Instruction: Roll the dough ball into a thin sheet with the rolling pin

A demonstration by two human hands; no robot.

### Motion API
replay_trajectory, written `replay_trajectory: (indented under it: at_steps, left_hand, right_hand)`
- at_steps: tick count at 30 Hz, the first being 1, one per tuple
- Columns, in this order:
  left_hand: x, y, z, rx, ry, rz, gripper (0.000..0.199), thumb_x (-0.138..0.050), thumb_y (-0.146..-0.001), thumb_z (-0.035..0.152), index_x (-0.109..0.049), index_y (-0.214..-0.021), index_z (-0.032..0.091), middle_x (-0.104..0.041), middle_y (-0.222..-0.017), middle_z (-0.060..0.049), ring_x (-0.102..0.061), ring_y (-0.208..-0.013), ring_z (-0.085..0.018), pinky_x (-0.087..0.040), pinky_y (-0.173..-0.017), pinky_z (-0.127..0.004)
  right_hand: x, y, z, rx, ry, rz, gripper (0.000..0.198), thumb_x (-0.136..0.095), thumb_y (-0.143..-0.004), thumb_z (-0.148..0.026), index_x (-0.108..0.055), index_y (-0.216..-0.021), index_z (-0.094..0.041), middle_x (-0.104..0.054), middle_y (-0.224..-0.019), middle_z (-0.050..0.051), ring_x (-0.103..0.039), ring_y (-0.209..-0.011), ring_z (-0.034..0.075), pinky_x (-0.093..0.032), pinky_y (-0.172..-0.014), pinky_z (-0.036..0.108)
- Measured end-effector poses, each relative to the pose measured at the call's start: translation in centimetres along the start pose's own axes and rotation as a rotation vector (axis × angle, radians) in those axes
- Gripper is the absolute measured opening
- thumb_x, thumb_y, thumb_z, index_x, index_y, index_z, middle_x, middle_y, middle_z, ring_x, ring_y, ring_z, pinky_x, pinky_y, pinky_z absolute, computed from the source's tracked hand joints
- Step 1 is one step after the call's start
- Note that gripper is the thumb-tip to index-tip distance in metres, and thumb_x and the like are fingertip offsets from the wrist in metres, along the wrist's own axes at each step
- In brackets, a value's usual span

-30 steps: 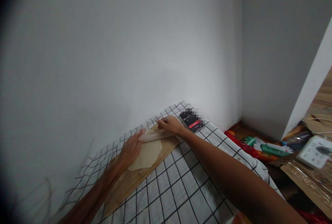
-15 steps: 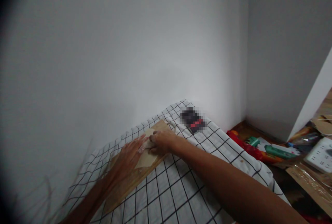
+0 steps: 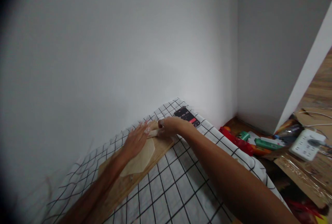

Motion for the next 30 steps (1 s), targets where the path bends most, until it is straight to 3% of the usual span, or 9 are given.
replay_trajectory:
  at_steps: [2,6,10,15,20,25,30]
  left_hand:
    - [-0.6,-2.7,-0.8,0.032,0.018,-0.057,0.052,-0.021,-0.105,0.037,-0.036,-0.153,0.026,-0.035,-0.158,-0.007,-0.028,-0.147,-0.031,-0.019,-0.118,-0.059]
    - [-1.4,-6.9,-1.6,0.042,0.082,-0.121,0.052,-0.021,-0.104,0.036,-0.046,-0.147,0.021,-0.045,-0.152,-0.006,-0.038,-0.142,-0.024,-0.026,-0.119,-0.042]
    - [-1.3,-7.7,-1.7,0.042,0.176,-0.103,0.051,-0.022,-0.104,0.039,-0.049,-0.145,0.024,-0.049,-0.150,-0.002,-0.042,-0.140,-0.020,-0.028,-0.118,-0.037]
    - [-0.3,-5.2,-0.5,-0.042,0.159,-0.060,0.050,-0.024,-0.103,0.034,-0.048,-0.145,0.023,-0.047,-0.152,0.000,-0.035,-0.144,-0.020,-0.024,-0.120,-0.039]
    - [1.1,-1.0,-0.1,-0.086,0.171,-0.017,0.050,-0.024,-0.103,0.031,-0.045,-0.147,0.021,-0.043,-0.154,-0.001,-0.028,-0.147,-0.019,-0.024,-0.122,-0.041]
    - [2.1,4.6,-1.0,-0.127,0.172,0.053,0.050,-0.023,-0.103,0.028,-0.039,-0.151,0.021,-0.039,-0.156,-0.004,-0.034,-0.145,-0.018,-0.027,-0.122,-0.041]
    - [1.6,6.8,-1.6,-0.111,0.130,0.046,0.051,-0.027,-0.103,0.026,-0.033,-0.153,0.029,-0.033,-0.159,0.002,-0.026,-0.148,-0.019,-0.025,-0.123,-0.042]
  right_hand:
    - [0.2,-0.2,0.3,-0.025,0.031,0.045,0.036,-0.055,-0.093,-0.043,-0.068,-0.116,-0.018,-0.072,-0.107,0.014,-0.068,-0.093,0.027,-0.047,-0.071,0.031]
    - [0.7,-0.3,1.0,-0.054,0.073,0.102,0.032,-0.046,-0.098,-0.035,-0.069,-0.116,-0.021,-0.070,-0.117,0.013,-0.067,-0.102,0.026,-0.048,-0.081,0.033]
    - [1.2,0.0,1.2,-0.083,0.087,0.114,0.036,-0.045,-0.098,-0.039,-0.072,-0.112,-0.021,-0.073,-0.108,0.012,-0.068,-0.096,0.025,-0.047,-0.078,0.032]
    - [1.1,0.3,0.9,-0.062,0.069,0.034,0.049,-0.050,-0.091,-0.059,-0.077,-0.089,-0.018,-0.074,-0.082,0.011,-0.067,-0.073,0.022,-0.043,-0.063,0.029]
    - [-1.4,1.0,-0.9,0.008,-0.086,-0.255,0.061,-0.053,-0.081,-0.073,-0.075,-0.075,-0.016,-0.068,-0.061,0.005,-0.058,-0.054,0.014,-0.038,-0.053,0.026]
    - [-3.0,1.8,-4.1,0.061,-0.194,-0.373,0.053,-0.067,-0.071,-0.070,-0.072,-0.071,-0.018,-0.065,-0.060,-0.002,-0.054,-0.053,0.011,-0.036,-0.052,0.024]
    - [-3.7,2.2,-6.8,0.203,-0.217,-0.401,0.040,-0.066,-0.078,-0.057,-0.070,-0.070,-0.017,-0.063,-0.060,-0.003,-0.054,-0.053,0.011,-0.037,-0.050,0.023]
Point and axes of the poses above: each hand's wrist, its own y-axis away from the middle knuckle, its own x-axis out of the back of the hand, z = x × y, the point moved 9 cm from there along -y, towards the middle knuckle
